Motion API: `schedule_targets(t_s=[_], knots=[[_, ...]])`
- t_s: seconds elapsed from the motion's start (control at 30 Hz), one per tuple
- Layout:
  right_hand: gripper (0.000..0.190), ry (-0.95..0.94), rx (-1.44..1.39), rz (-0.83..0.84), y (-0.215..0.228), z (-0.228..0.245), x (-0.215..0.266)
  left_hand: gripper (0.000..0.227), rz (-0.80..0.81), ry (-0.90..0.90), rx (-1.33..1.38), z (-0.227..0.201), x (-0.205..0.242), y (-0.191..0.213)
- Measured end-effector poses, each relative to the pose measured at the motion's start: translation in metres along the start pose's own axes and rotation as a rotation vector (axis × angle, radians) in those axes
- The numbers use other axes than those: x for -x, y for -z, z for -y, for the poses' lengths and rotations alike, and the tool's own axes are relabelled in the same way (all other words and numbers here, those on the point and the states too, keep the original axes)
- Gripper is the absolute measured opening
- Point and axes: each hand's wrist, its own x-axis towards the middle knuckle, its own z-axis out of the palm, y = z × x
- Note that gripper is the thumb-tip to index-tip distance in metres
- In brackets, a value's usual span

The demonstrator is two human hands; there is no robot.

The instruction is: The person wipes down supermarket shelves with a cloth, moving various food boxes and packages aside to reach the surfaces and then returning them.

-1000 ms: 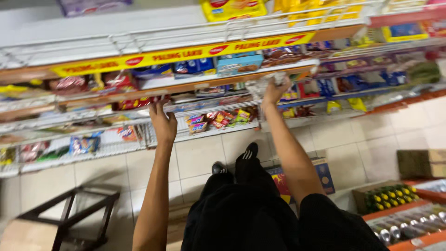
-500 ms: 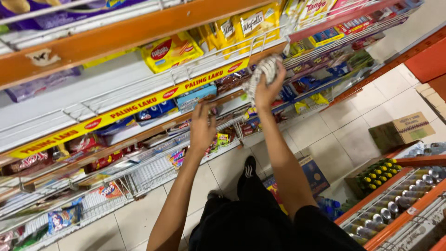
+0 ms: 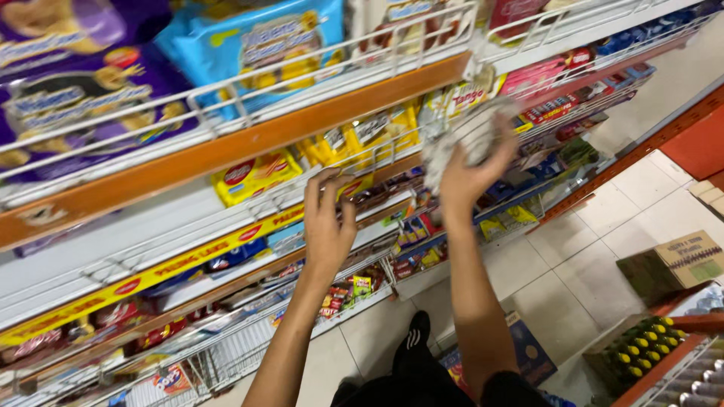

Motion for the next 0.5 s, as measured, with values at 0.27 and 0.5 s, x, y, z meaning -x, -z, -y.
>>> schedule_targets(t_s=[0.27,0.5], knots=[[0.068,0.180,0.234,0.051,0.008,-0.067,-0.100,0.033,-0.043,-0.161,0.031,-0.068,-0.054,-0.079],[0.057,0.143,0.179,0.063,0.059,-0.157,-0.165,0.033,-0.119,-0.280,-0.045,-0.115,-0.107,-0.203]])
